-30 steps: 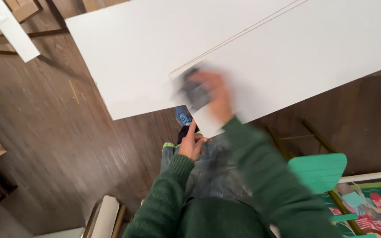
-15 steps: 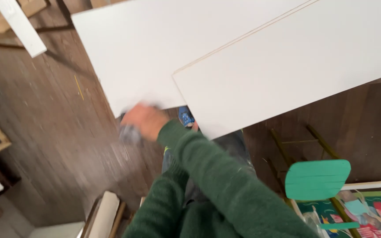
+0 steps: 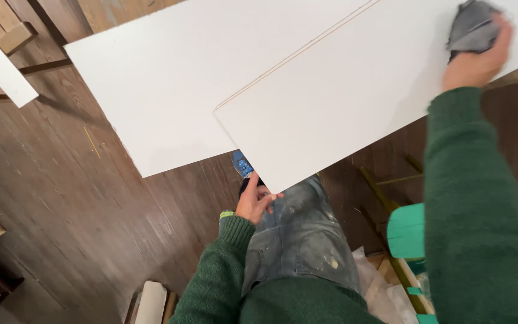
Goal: Cleaning white boards with a rag and placing photographic prints into plastic sleeves in a workshop setting.
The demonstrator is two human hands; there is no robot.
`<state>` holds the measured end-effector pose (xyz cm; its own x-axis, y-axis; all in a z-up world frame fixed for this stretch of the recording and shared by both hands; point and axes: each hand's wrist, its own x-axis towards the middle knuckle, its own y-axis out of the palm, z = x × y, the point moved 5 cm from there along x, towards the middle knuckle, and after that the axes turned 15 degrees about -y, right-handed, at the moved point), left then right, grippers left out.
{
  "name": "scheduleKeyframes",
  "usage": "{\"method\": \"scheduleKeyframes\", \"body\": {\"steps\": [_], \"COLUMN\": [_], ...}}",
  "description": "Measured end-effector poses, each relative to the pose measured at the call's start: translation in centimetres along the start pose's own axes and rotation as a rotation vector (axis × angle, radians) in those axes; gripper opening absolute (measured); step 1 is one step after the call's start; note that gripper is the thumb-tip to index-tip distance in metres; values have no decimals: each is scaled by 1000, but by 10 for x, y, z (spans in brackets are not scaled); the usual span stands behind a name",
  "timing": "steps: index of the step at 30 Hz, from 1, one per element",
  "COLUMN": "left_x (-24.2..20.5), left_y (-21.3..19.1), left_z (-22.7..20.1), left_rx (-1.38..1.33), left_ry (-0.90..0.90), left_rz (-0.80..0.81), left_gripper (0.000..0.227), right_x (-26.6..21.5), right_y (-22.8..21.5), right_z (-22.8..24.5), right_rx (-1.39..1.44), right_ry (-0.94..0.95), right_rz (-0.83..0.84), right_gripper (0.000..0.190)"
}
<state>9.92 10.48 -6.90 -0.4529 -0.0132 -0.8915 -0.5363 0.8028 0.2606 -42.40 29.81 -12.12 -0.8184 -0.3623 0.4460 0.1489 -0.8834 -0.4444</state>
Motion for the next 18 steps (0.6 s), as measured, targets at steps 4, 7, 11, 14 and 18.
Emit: {"method": "scheduleKeyframes", "body": {"steps": [4, 7, 11, 14, 18], "left_x": [17, 49, 60, 67, 23], "left_y": [-3, -16, -22, -31, -20], "left_z": [34, 102, 140, 156, 91], "left_rx": [9, -318, -513, -300, -268], "left_ry": [-38, -29, -64, 5, 128], "left_rz": [35, -10, -134, -288, -289], "left_gripper": [84, 73, 77, 79, 55], "right_x": [-118, -202, -265, -225, -102], "right_y": [84, 178, 222, 206, 151], "right_z": [118, 276, 450, 438, 302], "right_rx": [-202, 411, 510, 846, 725], "right_ry": [2, 385, -57, 21, 250], "right_rz": [-5, 207, 1123, 1009, 563], "right_gripper": [62, 52, 41, 53, 40]}}
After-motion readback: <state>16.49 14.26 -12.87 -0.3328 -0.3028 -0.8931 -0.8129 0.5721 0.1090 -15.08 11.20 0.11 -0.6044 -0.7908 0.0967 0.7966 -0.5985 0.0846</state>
